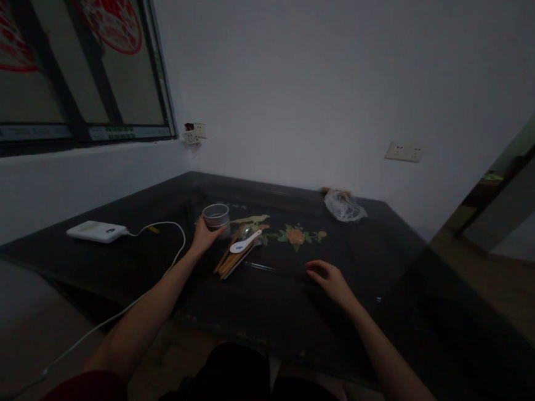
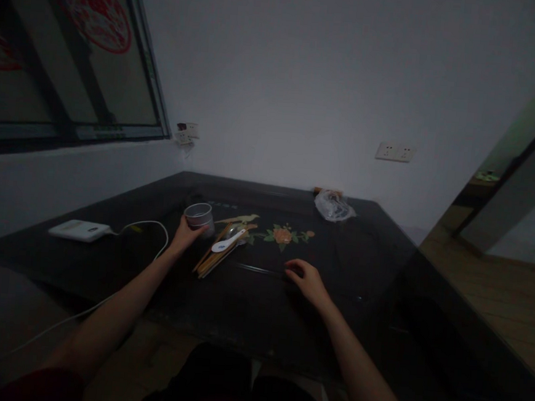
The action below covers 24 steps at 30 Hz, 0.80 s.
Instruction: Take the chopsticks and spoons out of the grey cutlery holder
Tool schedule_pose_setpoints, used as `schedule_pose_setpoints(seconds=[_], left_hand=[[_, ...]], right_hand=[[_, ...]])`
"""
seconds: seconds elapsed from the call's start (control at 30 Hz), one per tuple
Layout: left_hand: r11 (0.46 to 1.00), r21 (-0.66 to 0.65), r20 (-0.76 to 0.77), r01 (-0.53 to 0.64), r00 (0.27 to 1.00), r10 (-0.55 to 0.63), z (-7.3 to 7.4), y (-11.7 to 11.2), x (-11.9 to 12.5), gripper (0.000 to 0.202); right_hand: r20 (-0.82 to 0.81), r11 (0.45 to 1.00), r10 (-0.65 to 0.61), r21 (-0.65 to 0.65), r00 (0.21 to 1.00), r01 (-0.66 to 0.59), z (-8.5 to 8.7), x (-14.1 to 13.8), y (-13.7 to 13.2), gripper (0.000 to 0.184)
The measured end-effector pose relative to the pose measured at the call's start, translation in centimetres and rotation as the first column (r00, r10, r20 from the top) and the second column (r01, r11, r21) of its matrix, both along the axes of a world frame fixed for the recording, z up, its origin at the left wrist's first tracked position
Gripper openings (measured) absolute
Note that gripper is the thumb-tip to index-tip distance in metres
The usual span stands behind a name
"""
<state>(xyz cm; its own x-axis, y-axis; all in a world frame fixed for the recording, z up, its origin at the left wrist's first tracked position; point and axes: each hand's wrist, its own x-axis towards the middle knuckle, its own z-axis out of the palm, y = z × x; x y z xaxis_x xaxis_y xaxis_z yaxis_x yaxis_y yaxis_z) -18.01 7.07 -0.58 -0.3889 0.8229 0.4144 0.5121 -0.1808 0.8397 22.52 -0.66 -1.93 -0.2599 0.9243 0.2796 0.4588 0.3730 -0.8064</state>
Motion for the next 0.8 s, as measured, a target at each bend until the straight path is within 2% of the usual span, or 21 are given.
schedule_pose_setpoints(seconds=[0.37,0.8], left_hand=[[0.999,0.03,-0.014,0.017,1.0,-0.017,-0.64,-0.21,0.52,0.078],[1.0,0.003,-0.016,0.001,1.0,-0.001,-0.47,-0.37,0.54,0.077]], right_hand=[[0.026,1.0,-0.004,0.006,1.0,0.004,0.15,0.06,-0.04,0.023],[0.034,1.0,0.002,-0.002,0.999,-0.002,0.08,0.12,0.01,0.022]])
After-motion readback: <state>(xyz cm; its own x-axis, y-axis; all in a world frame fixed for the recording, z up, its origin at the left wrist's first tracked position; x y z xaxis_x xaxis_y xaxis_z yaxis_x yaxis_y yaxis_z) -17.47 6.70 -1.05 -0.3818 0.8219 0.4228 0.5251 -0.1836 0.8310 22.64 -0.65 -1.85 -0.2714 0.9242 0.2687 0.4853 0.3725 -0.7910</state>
